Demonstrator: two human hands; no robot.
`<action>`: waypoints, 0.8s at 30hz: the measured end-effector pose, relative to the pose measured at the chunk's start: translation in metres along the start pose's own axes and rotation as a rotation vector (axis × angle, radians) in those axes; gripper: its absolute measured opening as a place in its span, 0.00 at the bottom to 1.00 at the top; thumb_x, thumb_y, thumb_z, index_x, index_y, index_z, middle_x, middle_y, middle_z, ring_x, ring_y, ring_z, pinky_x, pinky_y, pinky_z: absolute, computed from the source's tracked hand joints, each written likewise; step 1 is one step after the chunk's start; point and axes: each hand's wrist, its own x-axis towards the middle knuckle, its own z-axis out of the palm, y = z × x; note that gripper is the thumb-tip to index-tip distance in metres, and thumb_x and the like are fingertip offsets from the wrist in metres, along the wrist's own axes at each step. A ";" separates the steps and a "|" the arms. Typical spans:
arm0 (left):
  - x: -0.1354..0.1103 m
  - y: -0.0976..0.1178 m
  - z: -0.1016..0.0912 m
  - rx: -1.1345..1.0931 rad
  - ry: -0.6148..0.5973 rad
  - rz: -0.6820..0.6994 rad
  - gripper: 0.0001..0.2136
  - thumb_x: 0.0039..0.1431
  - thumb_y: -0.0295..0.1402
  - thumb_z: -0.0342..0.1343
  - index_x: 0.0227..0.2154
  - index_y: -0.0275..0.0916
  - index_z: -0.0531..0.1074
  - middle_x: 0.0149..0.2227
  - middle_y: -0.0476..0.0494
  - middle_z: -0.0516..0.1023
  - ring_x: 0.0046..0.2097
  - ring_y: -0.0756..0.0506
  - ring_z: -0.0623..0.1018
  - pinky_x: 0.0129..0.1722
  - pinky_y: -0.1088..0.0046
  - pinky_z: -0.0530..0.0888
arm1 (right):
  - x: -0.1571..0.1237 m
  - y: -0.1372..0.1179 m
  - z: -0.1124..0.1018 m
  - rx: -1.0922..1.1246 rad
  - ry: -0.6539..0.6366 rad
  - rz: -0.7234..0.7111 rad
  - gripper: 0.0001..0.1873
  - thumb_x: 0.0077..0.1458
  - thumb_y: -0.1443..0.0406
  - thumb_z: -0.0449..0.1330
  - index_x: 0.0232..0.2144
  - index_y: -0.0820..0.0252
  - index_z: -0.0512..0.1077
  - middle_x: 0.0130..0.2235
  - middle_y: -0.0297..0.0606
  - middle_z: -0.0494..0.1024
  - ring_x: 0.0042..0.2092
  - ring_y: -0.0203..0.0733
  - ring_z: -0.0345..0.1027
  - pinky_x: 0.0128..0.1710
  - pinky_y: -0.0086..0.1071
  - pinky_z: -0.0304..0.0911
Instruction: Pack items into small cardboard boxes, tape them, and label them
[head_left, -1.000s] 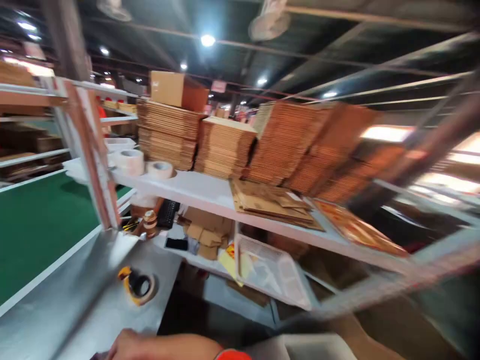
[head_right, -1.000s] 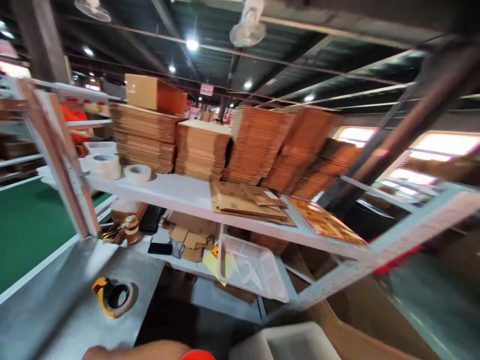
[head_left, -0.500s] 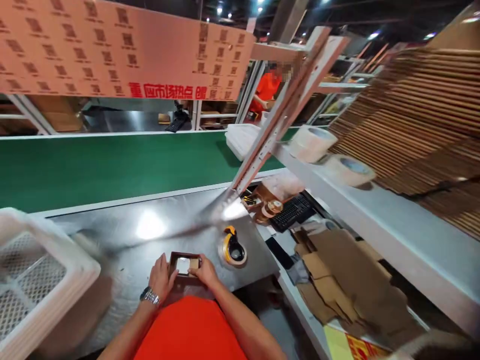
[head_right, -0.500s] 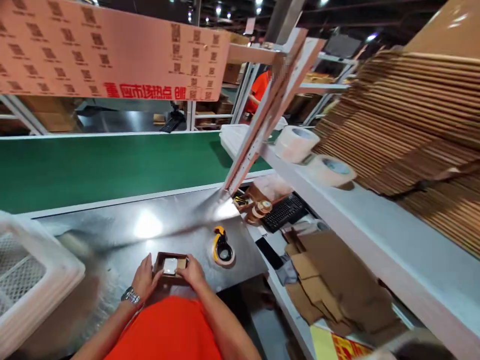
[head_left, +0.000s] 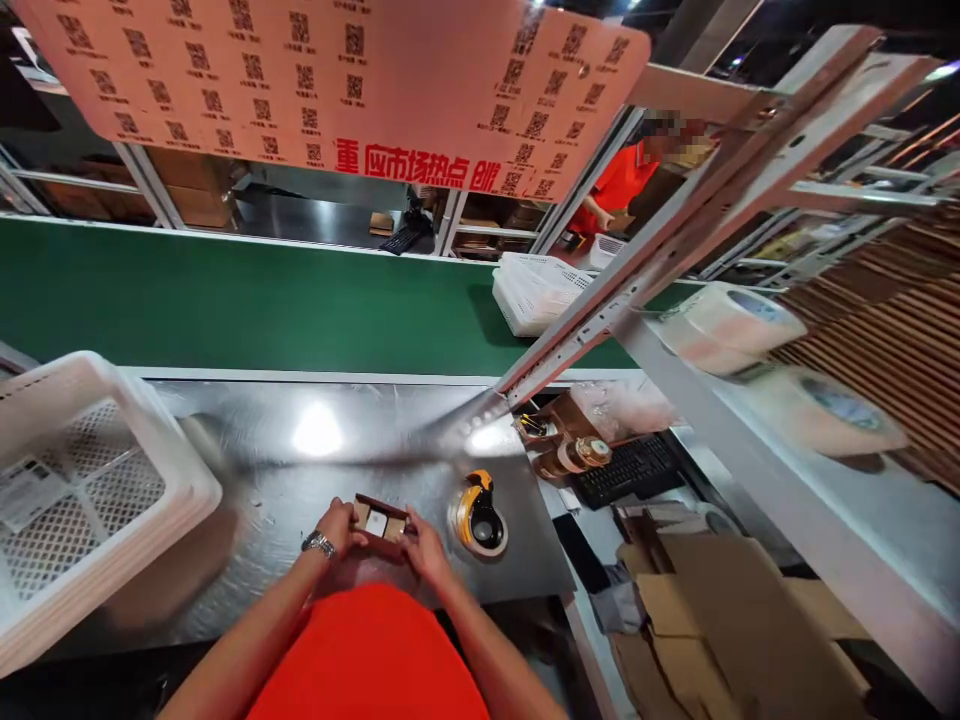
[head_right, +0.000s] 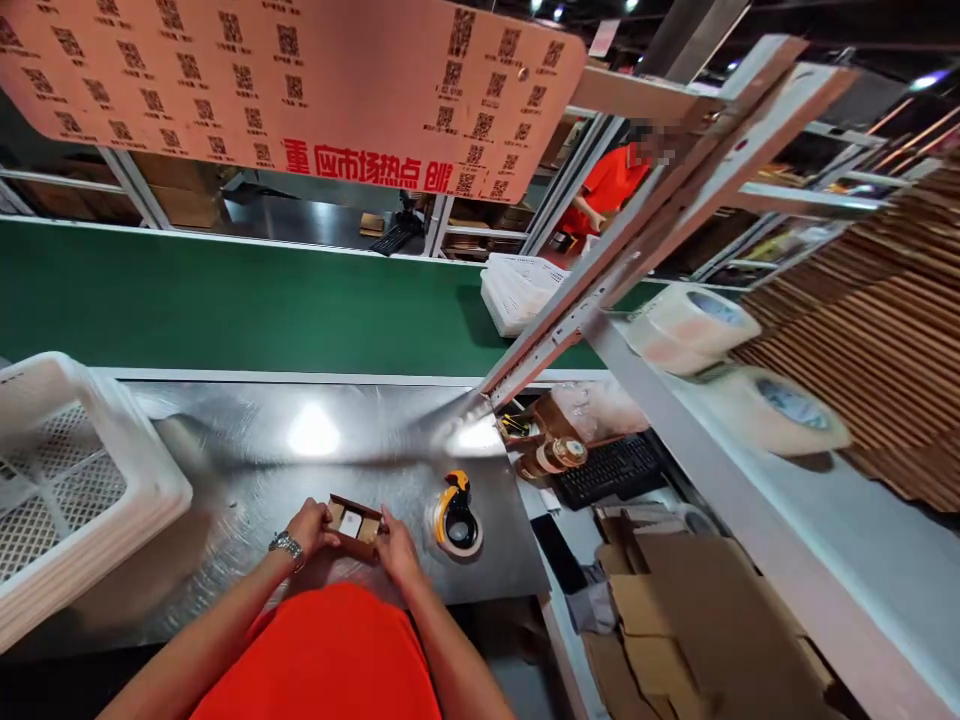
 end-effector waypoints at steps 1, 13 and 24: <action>0.004 -0.002 -0.001 -0.019 0.015 -0.028 0.21 0.54 0.33 0.76 0.49 0.35 0.79 0.55 0.33 0.85 0.55 0.32 0.87 0.53 0.64 0.79 | 0.001 0.003 -0.002 -0.029 -0.004 -0.043 0.40 0.56 0.71 0.63 0.71 0.64 0.79 0.58 0.54 0.89 0.62 0.64 0.85 0.66 0.50 0.78; 0.020 -0.028 0.010 -0.249 0.031 -0.132 0.11 0.64 0.36 0.72 0.44 0.35 0.85 0.47 0.35 0.91 0.52 0.36 0.88 0.49 0.67 0.77 | -0.017 0.034 0.029 -0.250 -0.155 -0.462 0.36 0.58 0.75 0.56 0.66 0.59 0.83 0.76 0.55 0.77 0.81 0.62 0.65 0.81 0.56 0.56; 0.035 -0.018 0.005 -0.354 -0.034 -0.243 0.10 0.70 0.32 0.68 0.30 0.35 0.84 0.30 0.45 0.83 0.39 0.43 0.85 0.40 0.70 0.76 | -0.013 0.095 -0.046 -0.407 0.549 -0.272 0.43 0.74 0.39 0.53 0.73 0.63 0.75 0.64 0.69 0.80 0.64 0.74 0.76 0.63 0.69 0.75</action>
